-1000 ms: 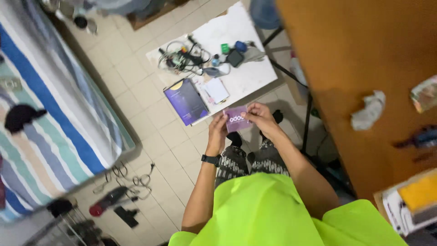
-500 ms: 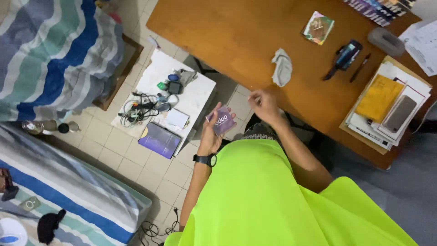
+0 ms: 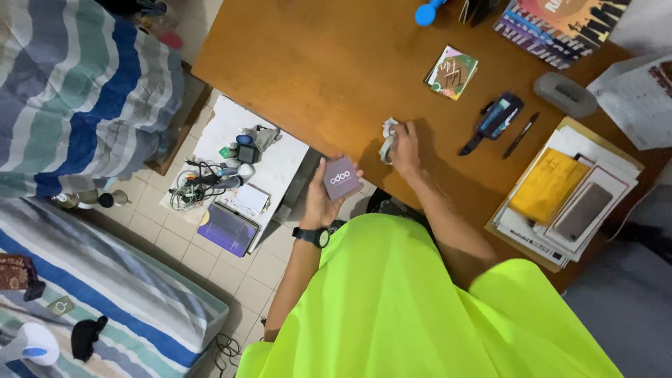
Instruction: The person repeatedly picks up small cards from a lower white table and wipes each one with a white cloth. After wiping, the person places the cards on a wooden desk, stacking them one by one. The process continues for multiple cards throughout the clip.
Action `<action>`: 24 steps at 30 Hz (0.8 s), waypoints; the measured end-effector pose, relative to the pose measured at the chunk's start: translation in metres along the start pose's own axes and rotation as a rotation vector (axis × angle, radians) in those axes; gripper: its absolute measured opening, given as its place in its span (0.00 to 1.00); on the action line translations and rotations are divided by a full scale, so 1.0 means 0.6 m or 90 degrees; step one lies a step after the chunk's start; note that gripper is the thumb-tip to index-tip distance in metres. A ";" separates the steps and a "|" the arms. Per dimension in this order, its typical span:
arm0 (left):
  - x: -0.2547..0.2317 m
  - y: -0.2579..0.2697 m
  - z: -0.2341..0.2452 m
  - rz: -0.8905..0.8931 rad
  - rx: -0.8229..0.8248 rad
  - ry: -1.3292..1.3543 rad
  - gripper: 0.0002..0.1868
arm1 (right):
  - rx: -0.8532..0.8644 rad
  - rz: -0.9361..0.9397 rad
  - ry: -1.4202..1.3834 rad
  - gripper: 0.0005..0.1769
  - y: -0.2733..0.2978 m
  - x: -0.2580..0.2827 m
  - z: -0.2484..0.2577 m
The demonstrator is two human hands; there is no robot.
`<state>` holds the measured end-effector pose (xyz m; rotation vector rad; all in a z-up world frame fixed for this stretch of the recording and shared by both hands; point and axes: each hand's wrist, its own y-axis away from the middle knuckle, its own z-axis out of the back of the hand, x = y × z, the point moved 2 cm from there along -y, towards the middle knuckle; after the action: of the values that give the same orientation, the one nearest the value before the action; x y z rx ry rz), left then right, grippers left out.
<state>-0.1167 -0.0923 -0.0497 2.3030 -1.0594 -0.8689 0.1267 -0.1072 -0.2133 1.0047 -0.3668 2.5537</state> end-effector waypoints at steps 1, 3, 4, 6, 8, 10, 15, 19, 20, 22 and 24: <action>0.001 -0.011 -0.013 -0.003 -0.003 -0.001 0.29 | 0.002 0.001 -0.003 0.21 0.000 0.035 0.036; 0.007 -0.025 -0.035 -0.008 -0.025 -0.016 0.30 | -0.117 0.042 -0.106 0.13 0.008 0.109 0.120; 0.012 -0.028 -0.049 -0.009 -0.027 -0.017 0.30 | -0.115 0.041 -0.108 0.13 0.019 0.165 0.148; 0.019 -0.036 -0.077 -0.028 -0.070 -0.118 0.37 | -0.077 0.091 -0.222 0.07 0.041 0.280 0.205; 0.020 -0.052 -0.099 -0.023 -0.067 -0.136 0.38 | -0.012 0.155 -0.246 0.11 0.064 0.301 0.186; 0.007 -0.050 -0.148 -0.015 -0.059 -0.156 0.39 | 0.048 0.217 -0.266 0.17 0.068 0.312 0.182; 0.007 -0.102 -0.115 0.028 -0.022 -0.111 0.38 | 0.037 0.272 -0.162 0.05 0.053 0.380 0.237; -0.012 -0.125 -0.121 0.037 -0.021 -0.153 0.38 | -0.002 0.191 0.033 0.13 0.053 0.295 0.216; -0.022 -0.115 -0.134 0.053 0.014 -0.178 0.34 | -0.070 0.123 0.005 0.11 0.052 0.263 0.209; -0.039 -0.096 -0.162 0.081 0.058 -0.210 0.30 | -0.150 0.047 -0.017 0.10 0.043 0.286 0.229; -0.052 -0.076 -0.193 0.144 0.091 -0.182 0.33 | -0.141 0.107 -0.066 0.12 0.024 0.397 0.281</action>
<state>-0.0283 -0.0242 0.0131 2.1558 -1.5171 -1.0807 0.0602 -0.1243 0.0707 1.0637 -0.7745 2.5394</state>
